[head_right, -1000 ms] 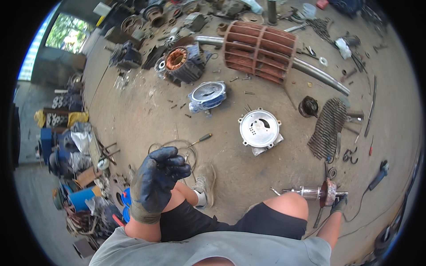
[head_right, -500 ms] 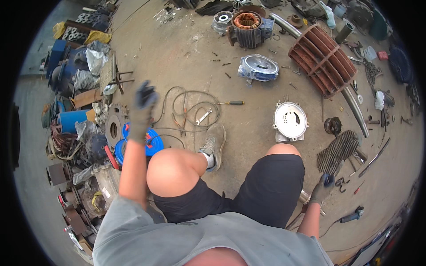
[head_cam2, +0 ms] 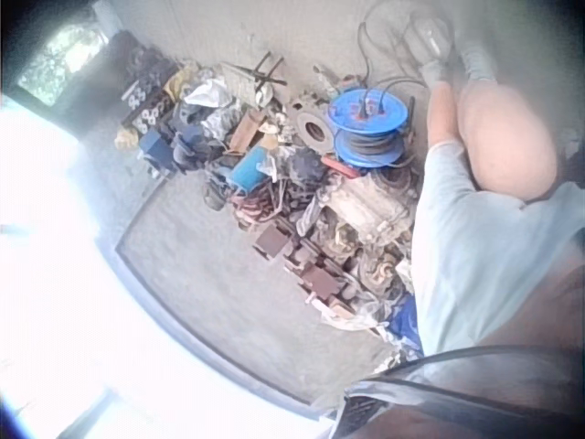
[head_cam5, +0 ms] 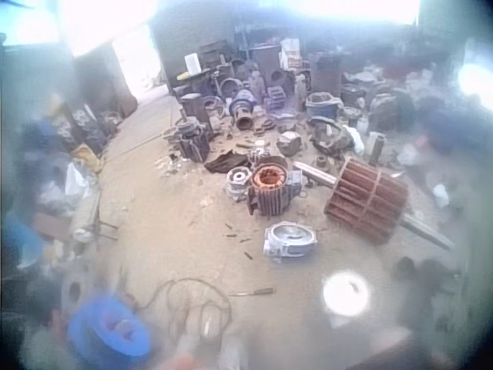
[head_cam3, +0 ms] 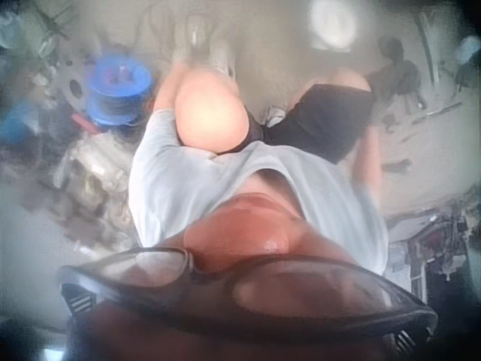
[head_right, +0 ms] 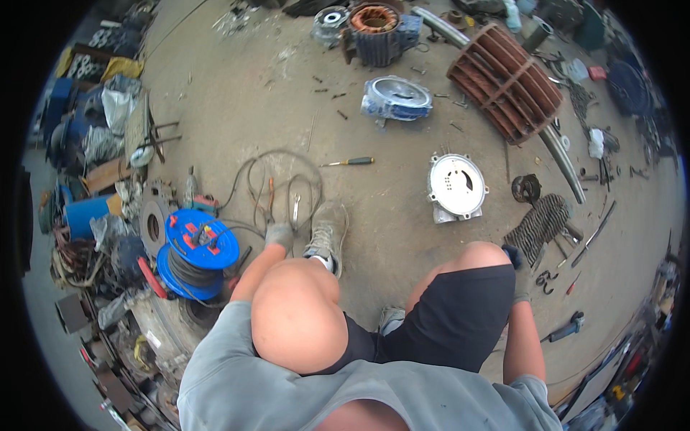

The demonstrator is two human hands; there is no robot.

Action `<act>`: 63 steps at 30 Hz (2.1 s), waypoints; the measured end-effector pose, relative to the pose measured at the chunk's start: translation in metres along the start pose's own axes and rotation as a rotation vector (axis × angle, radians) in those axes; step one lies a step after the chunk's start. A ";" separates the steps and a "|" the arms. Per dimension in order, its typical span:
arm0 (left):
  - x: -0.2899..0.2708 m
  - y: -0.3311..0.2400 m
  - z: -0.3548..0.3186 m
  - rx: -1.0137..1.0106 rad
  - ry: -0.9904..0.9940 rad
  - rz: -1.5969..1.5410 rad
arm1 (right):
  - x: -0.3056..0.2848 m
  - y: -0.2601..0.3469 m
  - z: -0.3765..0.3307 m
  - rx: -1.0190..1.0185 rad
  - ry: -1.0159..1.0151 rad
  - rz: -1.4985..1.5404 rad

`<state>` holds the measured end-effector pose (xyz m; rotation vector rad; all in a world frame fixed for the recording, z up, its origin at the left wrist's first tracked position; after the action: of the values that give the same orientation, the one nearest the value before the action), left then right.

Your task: The person sits on the floor and uses a wrench to loosen bolts on a motor component, then handles various motor parts including a stator, rotor, and housing. They move parts around, inspect them, and later stand to adjust the head-mounted camera strap.

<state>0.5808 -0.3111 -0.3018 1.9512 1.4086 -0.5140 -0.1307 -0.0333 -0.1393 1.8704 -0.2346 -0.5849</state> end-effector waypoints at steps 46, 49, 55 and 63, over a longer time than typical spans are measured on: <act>-0.198 -0.151 0.130 0.382 -0.174 -0.380 | 0.289 0.126 0.211 -0.679 0.730 -1.357; -0.207 -0.109 0.144 0.211 -0.330 -0.707 | 0.320 0.187 0.208 -0.780 0.839 -1.262; -0.257 -0.029 0.172 -0.275 -0.546 -0.947 | 0.394 0.271 0.251 -0.831 0.582 -1.121; -0.320 -0.136 0.147 0.517 -0.390 -1.253 | 0.412 0.264 0.308 -0.466 0.612 -1.216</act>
<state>0.3539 -0.6051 -0.2342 0.9150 2.2242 -1.8294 0.0991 -0.5621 -0.0951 1.4716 1.4026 -0.7156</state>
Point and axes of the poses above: each hand's wrist, its own z-axis towards the middle knuckle, its own x-axis out of the palm, y = z × x, the point moved 9 cm from there along z, towards the middle knuckle, and after that the axes turned 8 degrees about -x, right-handed, at the moved point
